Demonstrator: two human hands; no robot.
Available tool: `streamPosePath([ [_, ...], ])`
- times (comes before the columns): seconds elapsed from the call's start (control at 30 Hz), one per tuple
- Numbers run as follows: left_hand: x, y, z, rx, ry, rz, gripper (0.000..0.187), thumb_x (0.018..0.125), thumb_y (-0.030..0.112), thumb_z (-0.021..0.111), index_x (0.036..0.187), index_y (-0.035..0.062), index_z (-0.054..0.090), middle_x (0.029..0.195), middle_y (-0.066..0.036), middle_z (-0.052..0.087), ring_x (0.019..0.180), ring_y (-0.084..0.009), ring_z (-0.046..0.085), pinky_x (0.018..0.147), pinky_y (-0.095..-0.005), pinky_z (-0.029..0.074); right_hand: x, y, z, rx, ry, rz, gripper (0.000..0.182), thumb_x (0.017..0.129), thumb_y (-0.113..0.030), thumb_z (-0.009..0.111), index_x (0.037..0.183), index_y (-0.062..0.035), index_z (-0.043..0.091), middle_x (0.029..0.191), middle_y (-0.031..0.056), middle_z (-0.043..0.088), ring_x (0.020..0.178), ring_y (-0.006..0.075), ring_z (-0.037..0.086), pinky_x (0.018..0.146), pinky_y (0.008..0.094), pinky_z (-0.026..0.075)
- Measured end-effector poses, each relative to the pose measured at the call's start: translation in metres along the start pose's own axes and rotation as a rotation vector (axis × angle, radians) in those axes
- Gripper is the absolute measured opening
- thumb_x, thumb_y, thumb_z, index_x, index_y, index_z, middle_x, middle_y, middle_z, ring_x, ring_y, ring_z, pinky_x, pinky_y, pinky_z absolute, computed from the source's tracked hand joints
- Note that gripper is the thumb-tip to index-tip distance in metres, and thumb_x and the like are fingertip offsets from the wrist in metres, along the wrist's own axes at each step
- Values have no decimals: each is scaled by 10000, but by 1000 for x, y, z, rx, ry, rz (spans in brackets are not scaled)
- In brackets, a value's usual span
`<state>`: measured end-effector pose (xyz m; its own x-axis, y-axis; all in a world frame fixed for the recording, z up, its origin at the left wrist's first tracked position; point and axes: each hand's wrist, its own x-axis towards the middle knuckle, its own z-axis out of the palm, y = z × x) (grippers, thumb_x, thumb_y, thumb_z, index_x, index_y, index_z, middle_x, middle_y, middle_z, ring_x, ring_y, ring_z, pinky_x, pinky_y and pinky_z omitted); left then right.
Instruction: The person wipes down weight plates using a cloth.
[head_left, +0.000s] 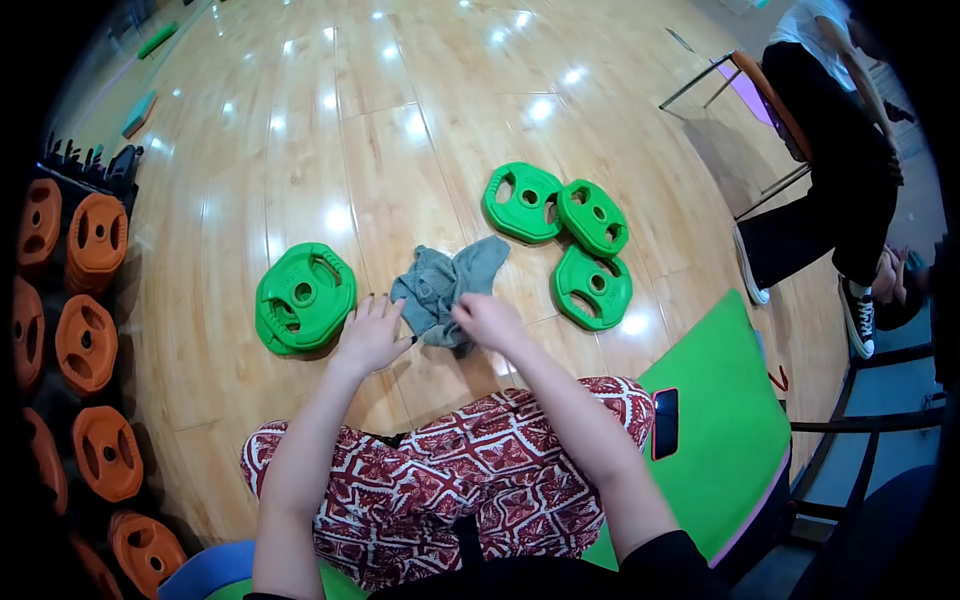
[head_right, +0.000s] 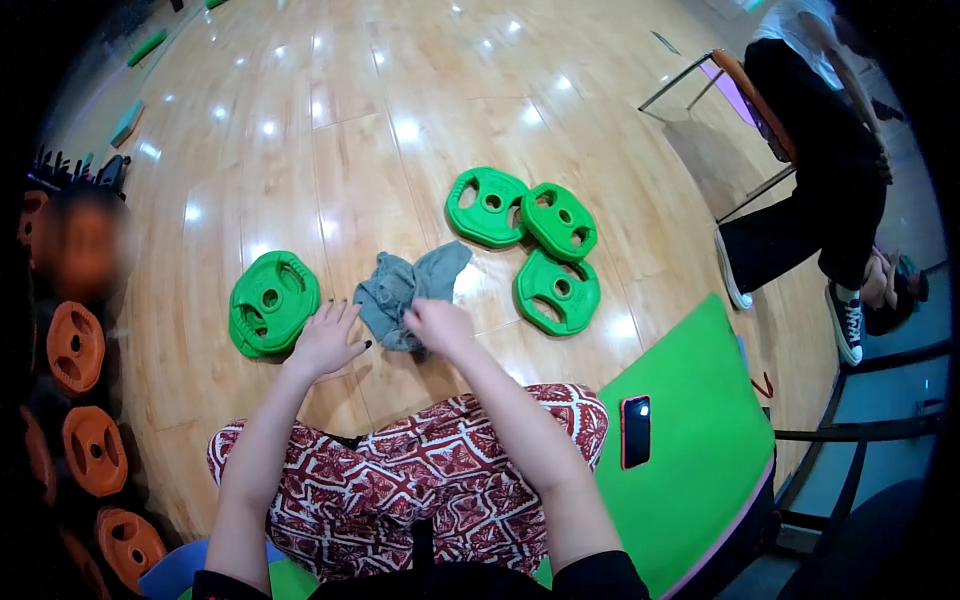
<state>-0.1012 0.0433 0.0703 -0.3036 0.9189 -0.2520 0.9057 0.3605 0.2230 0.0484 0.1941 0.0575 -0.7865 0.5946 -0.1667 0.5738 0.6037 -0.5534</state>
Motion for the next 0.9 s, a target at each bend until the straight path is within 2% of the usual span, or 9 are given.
streamPosePath([
  [0.03,1,-1,-5,-6,1,9,591,777,413,519,1262,107,376,1275,-176,390,1194,-327,347,959,-456,311,5,7,-9,-42,-17,46,294,788,-327,459,784,-61,584,763,172,602,728,341,581,653,445,455],
  [0.1,3,-5,-15,-289,-241,19,512,760,364,541,1169,66,463,1085,-194,539,1008,-321,515,851,-411,418,25,41,-26,-67,-40,162,317,771,-344,481,840,-60,602,841,173,608,784,323,588,681,417,466],
  [0.13,3,-11,-7,-334,-141,69,455,749,334,548,1090,36,513,933,-194,594,864,-324,572,765,-404,458,31,57,-37,-129,-35,201,316,765,-337,489,856,-59,607,866,172,609,803,315,590,689,410,469],
  [0.23,4,-12,-23,-282,-185,-21,454,749,337,551,1082,30,521,938,-191,595,870,-320,572,765,-404,459,38,98,-76,-327,9,409,287,727,-305,543,872,-65,604,880,154,613,825,308,584,710,413,462],
  [0.27,7,-12,-30,-302,-182,-36,454,749,337,551,1082,30,521,938,-191,595,870,-320,572,765,-404,459,38,114,-81,-419,208,434,289,707,-272,586,926,-84,590,937,142,601,882,303,569,743,414,457],
  [0.33,14,-11,-37,-355,-241,-108,469,739,294,564,1094,-8,518,1001,-216,569,923,-342,544,819,-387,432,39,157,-93,-513,356,448,429,693,-280,624,1034,-59,485,1095,134,498,996,315,487,791,451,436],
  [0.43,24,-16,-28,-348,-165,-60,451,737,275,568,1082,-11,522,999,-214,569,920,-342,543,812,-389,433,36,180,-103,-453,323,594,646,672,-323,666,1199,-66,394,1230,124,419,1151,303,347,916,476,333],
  [0.63,30,-14,-22,-374,-186,-73,417,747,248,562,1079,-2,529,1012,-209,566,927,-343,539,802,-392,432,47,208,-87,-470,391,609,723,625,-384,709,1209,-83,407,1294,103,366,1192,320,293,951,505,268],
  [0.9,22,-11,-26,-321,-126,-53,387,758,234,561,1075,15,539,972,-195,581,911,-328,543,793,-389,433,44,193,-103,-443,381,629,627,562,-458,735,1020,-64,564,1249,109,373,1201,320,243,976,530,174],
])
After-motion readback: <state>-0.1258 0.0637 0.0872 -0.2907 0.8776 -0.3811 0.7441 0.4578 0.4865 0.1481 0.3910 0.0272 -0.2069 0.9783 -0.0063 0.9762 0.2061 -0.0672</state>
